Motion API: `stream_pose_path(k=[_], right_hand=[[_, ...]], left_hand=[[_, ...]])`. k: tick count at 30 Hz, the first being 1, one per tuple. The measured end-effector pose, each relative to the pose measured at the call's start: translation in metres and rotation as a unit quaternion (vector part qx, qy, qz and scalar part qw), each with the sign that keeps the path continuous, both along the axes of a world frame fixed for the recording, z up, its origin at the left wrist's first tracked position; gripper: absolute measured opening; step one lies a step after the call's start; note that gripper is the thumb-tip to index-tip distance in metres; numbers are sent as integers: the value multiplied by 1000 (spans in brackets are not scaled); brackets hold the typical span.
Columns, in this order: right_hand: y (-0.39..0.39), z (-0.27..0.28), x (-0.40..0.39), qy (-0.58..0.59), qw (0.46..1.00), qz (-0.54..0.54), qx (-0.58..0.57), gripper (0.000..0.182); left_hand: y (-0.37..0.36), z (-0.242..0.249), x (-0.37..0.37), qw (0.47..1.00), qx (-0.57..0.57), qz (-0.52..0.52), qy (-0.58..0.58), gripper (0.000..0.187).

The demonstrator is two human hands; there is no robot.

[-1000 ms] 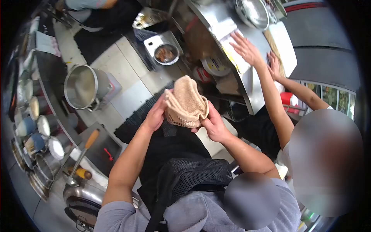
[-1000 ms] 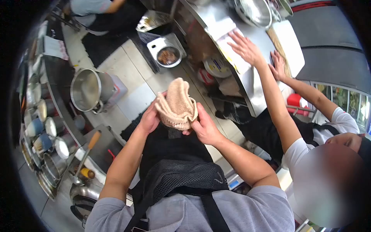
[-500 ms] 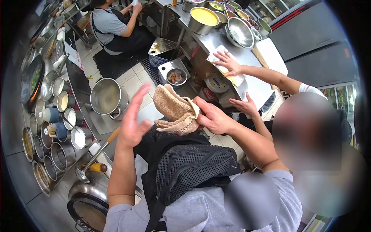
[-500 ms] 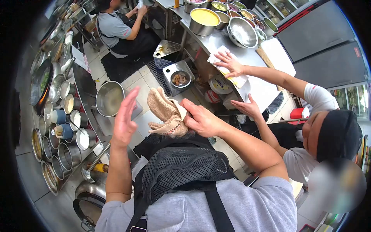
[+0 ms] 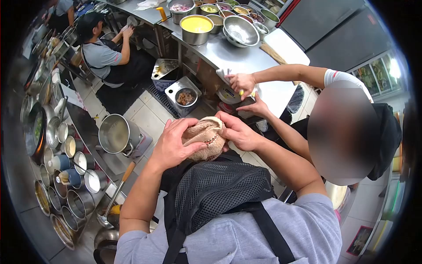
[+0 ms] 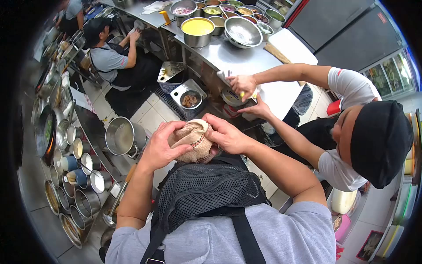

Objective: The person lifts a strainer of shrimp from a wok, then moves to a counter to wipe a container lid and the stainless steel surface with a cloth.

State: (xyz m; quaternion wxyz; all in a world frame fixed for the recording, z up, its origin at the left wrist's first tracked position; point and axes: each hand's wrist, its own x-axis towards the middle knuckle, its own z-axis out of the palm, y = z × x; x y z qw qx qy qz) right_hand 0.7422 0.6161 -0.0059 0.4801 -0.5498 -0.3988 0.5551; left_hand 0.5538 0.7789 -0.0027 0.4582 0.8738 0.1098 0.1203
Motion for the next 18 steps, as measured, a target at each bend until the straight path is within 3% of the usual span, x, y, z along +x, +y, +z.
stream_pose_path(k=[2, 7, 18], right_hand=[[-6, -2, 0, 60, 998, -6, -7, 20], [-16, -18, -4, 153, 987, -36, -6, 20], [-29, -41, -19, 146, 989, 5, -34, 20]], left_hand=[[-3, -4, 5, 1000, -3, -5, 0, 65], [-20, -13, 5, 991, -132, 8, 18, 58], [-49, -39, -17, 968, -245, 56, 24, 48]])
